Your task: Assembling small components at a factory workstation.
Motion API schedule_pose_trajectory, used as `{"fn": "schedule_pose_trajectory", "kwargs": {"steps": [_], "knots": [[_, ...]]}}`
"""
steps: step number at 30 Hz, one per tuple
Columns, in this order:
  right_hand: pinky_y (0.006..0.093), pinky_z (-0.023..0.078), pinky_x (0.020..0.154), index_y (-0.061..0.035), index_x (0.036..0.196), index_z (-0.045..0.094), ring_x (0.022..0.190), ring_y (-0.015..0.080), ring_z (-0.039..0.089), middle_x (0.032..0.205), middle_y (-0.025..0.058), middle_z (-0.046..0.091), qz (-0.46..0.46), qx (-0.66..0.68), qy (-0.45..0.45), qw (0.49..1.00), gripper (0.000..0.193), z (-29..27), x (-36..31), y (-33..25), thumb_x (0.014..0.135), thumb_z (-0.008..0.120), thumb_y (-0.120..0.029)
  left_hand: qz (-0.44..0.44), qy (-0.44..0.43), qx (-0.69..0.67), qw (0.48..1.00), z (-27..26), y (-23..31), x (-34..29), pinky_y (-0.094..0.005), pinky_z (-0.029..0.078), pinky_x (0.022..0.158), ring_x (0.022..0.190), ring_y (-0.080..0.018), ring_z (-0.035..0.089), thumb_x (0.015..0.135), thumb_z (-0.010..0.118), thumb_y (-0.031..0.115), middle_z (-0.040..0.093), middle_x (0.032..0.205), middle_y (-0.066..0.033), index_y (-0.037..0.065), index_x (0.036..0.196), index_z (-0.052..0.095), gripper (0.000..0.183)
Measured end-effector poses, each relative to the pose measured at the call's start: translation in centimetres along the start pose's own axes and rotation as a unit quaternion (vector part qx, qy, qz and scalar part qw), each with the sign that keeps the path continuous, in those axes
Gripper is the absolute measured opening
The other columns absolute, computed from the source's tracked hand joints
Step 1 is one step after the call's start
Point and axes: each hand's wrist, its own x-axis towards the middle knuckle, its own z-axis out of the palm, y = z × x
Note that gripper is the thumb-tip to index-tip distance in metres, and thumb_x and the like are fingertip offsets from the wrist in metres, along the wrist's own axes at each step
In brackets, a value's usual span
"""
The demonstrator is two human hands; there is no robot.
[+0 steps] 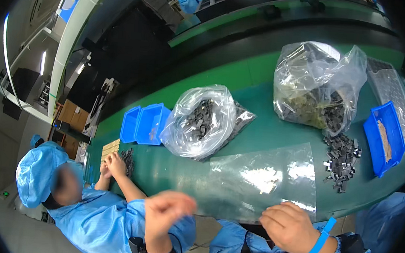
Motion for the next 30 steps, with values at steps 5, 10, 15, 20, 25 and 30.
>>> {"fn": "schedule_pose_trajectory", "kwargs": {"steps": [5,10,15,20,25,30], "knots": [[0.0331,0.048,0.066,-0.0004,0.084,0.061,0.076,0.0230,0.060,0.085,0.0093,0.061,0.012,0.028,0.113,0.993,0.019,-1.2,2.2,-0.2,0.065,0.064,-0.006,-0.246,-0.355,0.107,0.896,3.9,0.3,-3.6,-0.0348,0.047,0.082,0.094,-0.0276,0.060,0.066,0.073,0.000,0.061,0.103,-0.0176,-0.002,0.105,0.061,0.041],[0.0311,0.047,0.066,-0.0018,0.082,0.061,0.077,0.0204,0.059,0.085,0.0077,0.060,-0.002,-0.012,0.119,0.993,0.019,0.4,2.1,-1.1,0.066,0.060,-0.011,-0.163,-0.180,-0.248,0.938,8.1,-3.4,-4.2,-0.0410,0.036,0.098,0.124,-0.0304,0.036,0.067,0.075,0.007,0.028,0.138,-0.0208,0.014,0.141,0.008,0.099],[0.0315,0.045,0.069,-0.0031,0.079,0.058,0.078,0.0190,0.055,0.079,0.0055,0.056,-0.044,0.004,0.093,0.995,0.015,1.6,1.3,-2.0,0.067,0.057,-0.012,-0.168,0.032,-0.440,0.881,11.7,-3.5,-3.8,-0.0426,0.037,0.097,0.126,-0.0340,0.031,0.081,0.058,0.001,0.027,0.136,-0.0256,0.012,0.141,0.001,0.084],[0.0331,0.044,0.072,-0.0046,0.082,0.060,0.082,0.0198,0.055,0.084,0.0043,0.056,-0.040,0.097,0.072,0.992,0.015,0.4,2.0,-0.1,0.071,0.061,-0.015,-0.211,0.115,-0.432,0.869,11.9,-4.3,-3.7,-0.0402,0.039,0.096,0.125,-0.0334,0.034,0.088,0.042,-0.002,0.028,0.136,-0.0250,0.008,0.139,0.012,0.060],[0.0340,0.043,0.076,-0.0035,0.085,0.061,0.087,0.0227,0.054,0.093,0.0053,0.057,0.071,0.107,0.037,0.991,0.021,0.1,3.4,2.0,0.077,0.062,-0.022,-0.217,0.120,-0.439,0.864,11.7,-3.7,-3.5,-0.0419,0.039,0.096,0.124,-0.0318,0.036,0.087,0.043,-0.004,0.030,0.135,-0.0243,0.009,0.137,0.016,0.057],[0.0354,0.043,0.075,-0.0055,0.088,0.061,0.086,0.0236,0.053,0.092,0.0055,0.056,0.101,0.148,0.004,0.984,0.025,0.6,3.4,2.1,0.079,0.060,-0.028,-0.167,0.092,-0.465,0.864,11.8,-4.3,-3.5,-0.0423,0.040,0.096,0.122,-0.0293,0.039,0.085,0.045,-0.005,0.038,0.130,-0.0194,0.011,0.132,0.023,0.055]]}}
